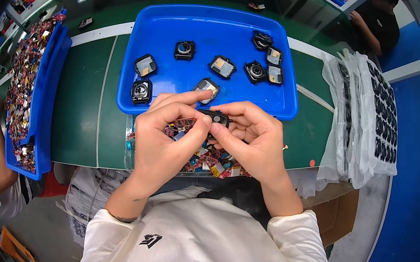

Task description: The recorder is peeling small adhesive backings and attaching them to electronic components on an assembly line.

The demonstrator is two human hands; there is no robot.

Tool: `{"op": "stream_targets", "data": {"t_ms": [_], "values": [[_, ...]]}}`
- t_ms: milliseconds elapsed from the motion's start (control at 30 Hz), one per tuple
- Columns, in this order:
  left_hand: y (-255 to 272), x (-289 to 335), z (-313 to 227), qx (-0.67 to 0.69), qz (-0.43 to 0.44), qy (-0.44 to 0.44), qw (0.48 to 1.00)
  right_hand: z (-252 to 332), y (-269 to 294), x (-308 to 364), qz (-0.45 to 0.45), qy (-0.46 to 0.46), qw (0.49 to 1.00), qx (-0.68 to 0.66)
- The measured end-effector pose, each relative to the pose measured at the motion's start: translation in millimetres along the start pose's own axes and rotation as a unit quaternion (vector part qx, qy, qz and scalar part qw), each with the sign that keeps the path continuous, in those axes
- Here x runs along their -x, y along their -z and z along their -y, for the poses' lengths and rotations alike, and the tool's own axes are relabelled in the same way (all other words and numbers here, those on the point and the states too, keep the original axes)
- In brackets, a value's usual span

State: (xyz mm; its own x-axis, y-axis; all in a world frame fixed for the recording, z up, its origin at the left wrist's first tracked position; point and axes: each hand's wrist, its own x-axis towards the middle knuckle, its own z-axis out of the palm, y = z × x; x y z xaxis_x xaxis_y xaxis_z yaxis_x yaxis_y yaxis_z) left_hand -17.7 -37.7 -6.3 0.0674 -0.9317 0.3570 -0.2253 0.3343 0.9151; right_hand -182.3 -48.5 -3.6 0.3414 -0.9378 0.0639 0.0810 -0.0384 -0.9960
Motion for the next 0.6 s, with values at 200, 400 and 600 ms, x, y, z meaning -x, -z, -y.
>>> {"op": "stream_targets", "data": {"t_ms": [200, 400, 600], "values": [[-2, 1, 1, -0.023, -0.007, -0.009, 1.0, -1, -4, 3, -0.027, 0.018, 0.999, 0.017], [-6, 4, 3, -0.082, -0.021, -0.073, 0.994, -5, -5, 2, -0.056, 0.109, 0.984, 0.132], [2, 6, -7, -0.153, -0.038, -0.146, 0.977, -4, -2, -2, -0.133, 0.075, 0.988, -0.026]]}}
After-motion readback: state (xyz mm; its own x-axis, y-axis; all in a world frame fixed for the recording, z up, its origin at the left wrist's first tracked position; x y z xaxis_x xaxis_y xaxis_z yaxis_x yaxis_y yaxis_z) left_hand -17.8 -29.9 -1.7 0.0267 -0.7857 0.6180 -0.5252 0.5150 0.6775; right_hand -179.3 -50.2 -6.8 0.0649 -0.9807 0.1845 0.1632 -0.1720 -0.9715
